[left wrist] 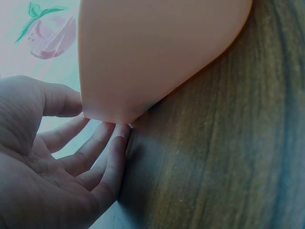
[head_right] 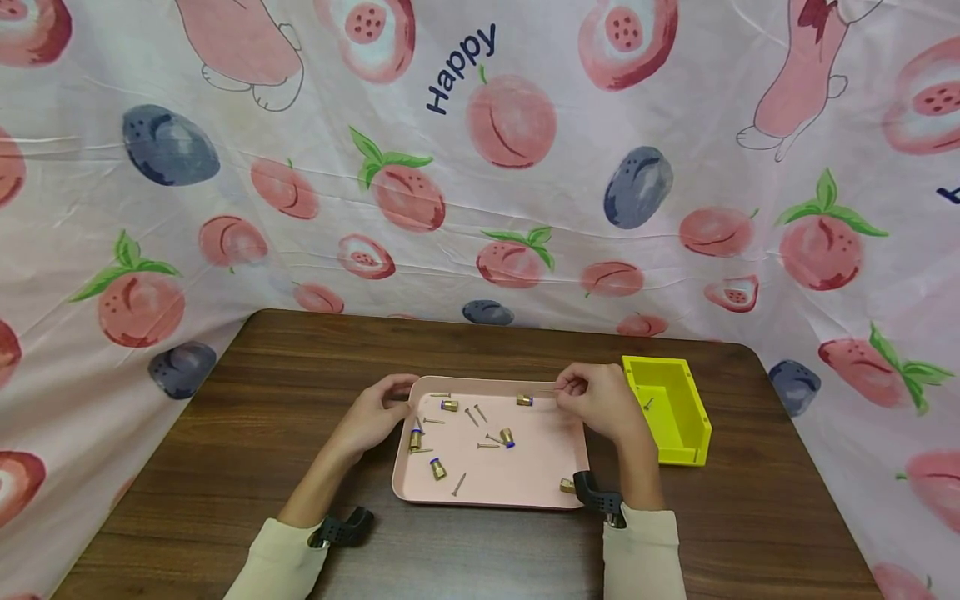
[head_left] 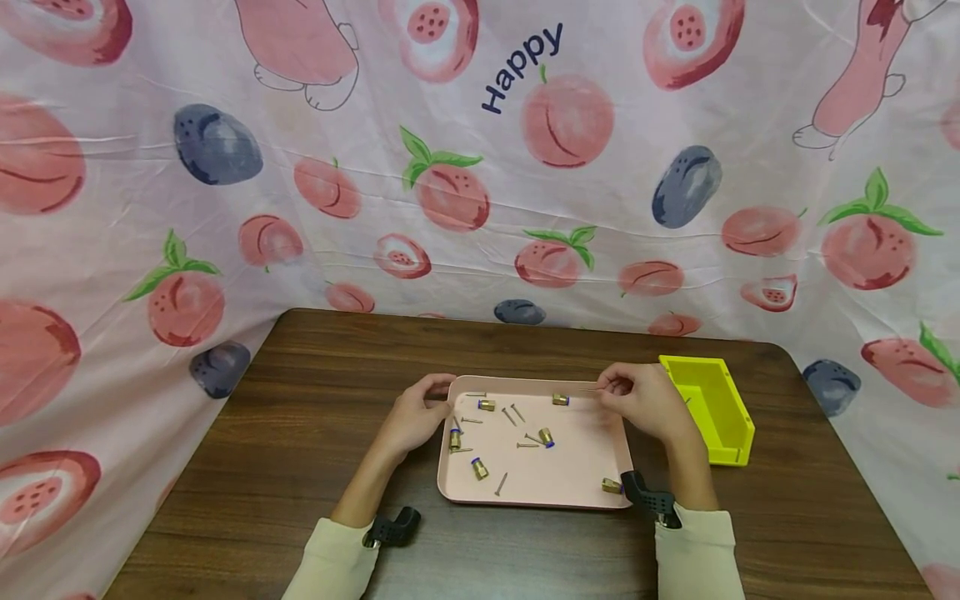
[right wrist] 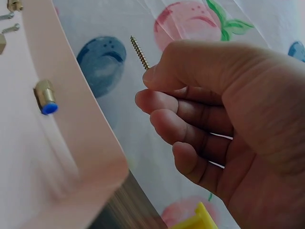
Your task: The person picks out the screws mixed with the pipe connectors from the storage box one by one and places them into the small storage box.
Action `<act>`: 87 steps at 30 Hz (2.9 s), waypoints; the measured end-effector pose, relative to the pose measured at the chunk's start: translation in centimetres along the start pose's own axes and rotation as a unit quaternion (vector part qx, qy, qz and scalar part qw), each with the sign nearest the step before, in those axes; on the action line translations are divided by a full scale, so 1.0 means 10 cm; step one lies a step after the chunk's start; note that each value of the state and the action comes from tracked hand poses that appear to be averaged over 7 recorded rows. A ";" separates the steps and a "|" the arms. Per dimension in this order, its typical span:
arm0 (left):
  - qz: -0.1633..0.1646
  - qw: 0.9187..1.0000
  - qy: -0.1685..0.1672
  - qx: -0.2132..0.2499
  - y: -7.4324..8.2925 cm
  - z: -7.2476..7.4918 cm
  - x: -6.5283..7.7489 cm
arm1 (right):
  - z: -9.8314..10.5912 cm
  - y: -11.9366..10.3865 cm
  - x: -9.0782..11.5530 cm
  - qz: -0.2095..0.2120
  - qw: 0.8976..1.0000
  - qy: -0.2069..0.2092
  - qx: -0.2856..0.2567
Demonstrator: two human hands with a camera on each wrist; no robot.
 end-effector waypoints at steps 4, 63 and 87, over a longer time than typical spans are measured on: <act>-0.002 1.000 -0.001 0.000 0.00 0.00 0.00 | 0.08 0.08 0.04 -0.017 1.000 0.007 0.003; 0.007 1.000 -0.004 0.000 -0.04 0.01 -0.01 | 0.82 1.04 0.67 -0.255 0.951 0.156 0.080; 0.004 1.000 -0.007 0.008 -0.03 -0.01 -0.03 | 0.85 0.93 0.57 -0.221 0.956 0.182 0.068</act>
Point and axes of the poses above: each hand's wrist, its own x-axis away from the middle knuckle, its own z-axis out of the back of the hand, y = z × x, the point moved 8 cm from there along -x, towards the middle knuckle, and after that the axes turned 5 degrees about x, right-handed, at the moved point
